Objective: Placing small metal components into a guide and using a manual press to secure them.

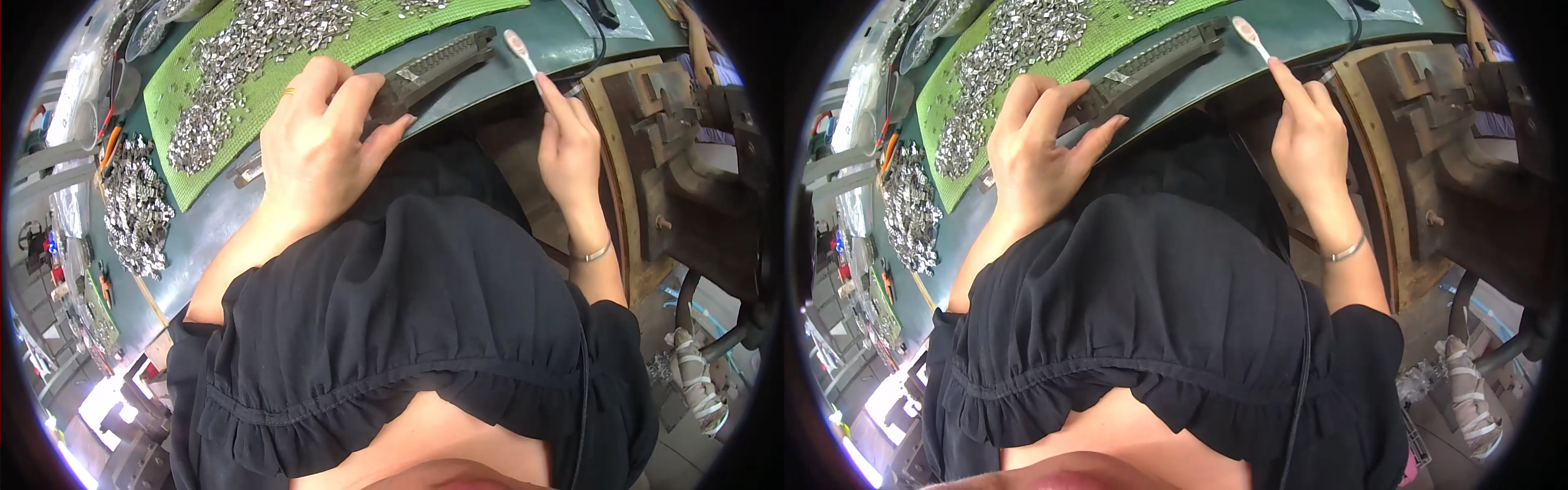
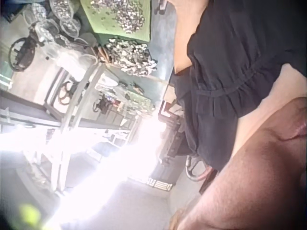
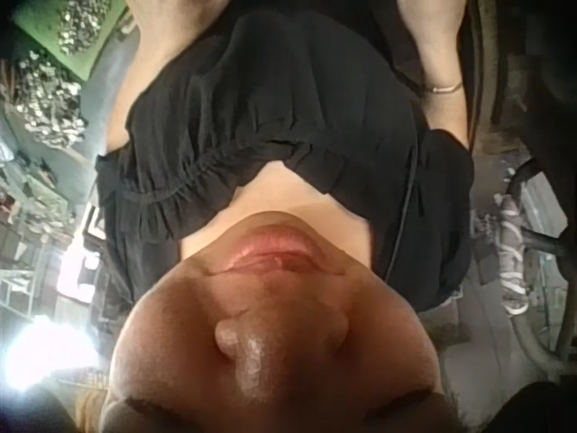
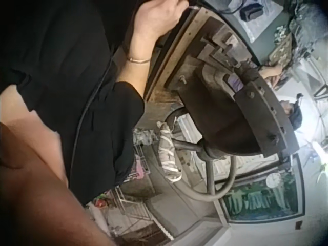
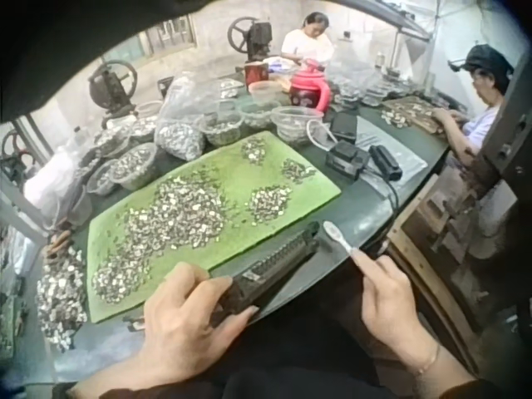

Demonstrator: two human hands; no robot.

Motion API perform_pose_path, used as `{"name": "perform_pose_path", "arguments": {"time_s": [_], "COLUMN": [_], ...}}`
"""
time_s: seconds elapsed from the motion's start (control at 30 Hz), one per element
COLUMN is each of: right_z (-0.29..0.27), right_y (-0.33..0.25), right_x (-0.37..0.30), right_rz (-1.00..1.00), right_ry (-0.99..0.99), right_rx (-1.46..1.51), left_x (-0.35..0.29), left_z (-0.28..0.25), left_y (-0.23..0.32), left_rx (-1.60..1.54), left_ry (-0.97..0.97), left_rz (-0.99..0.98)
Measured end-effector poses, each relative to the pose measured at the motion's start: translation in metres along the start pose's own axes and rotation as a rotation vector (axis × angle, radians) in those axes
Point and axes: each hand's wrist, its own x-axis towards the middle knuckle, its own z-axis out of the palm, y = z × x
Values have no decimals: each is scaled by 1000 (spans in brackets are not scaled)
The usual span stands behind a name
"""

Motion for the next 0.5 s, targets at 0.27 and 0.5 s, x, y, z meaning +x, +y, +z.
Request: {"name": "perform_pose_path", "arguments": {"time_s": [0.27,0.5], "right_z": [-11,-15], "right_y": [-11,-22], "right_x": [8,14], "right_rz": [-190,-196], "right_ry": [-13,-125], "right_rx": [233,146], "left_x": [-2,-11], "left_z": [3,5], "left_y": [-3,-12], "left_rx": [-69,-124], "left_ry": [-2,-41], "left_rz": [-51,-101]}}
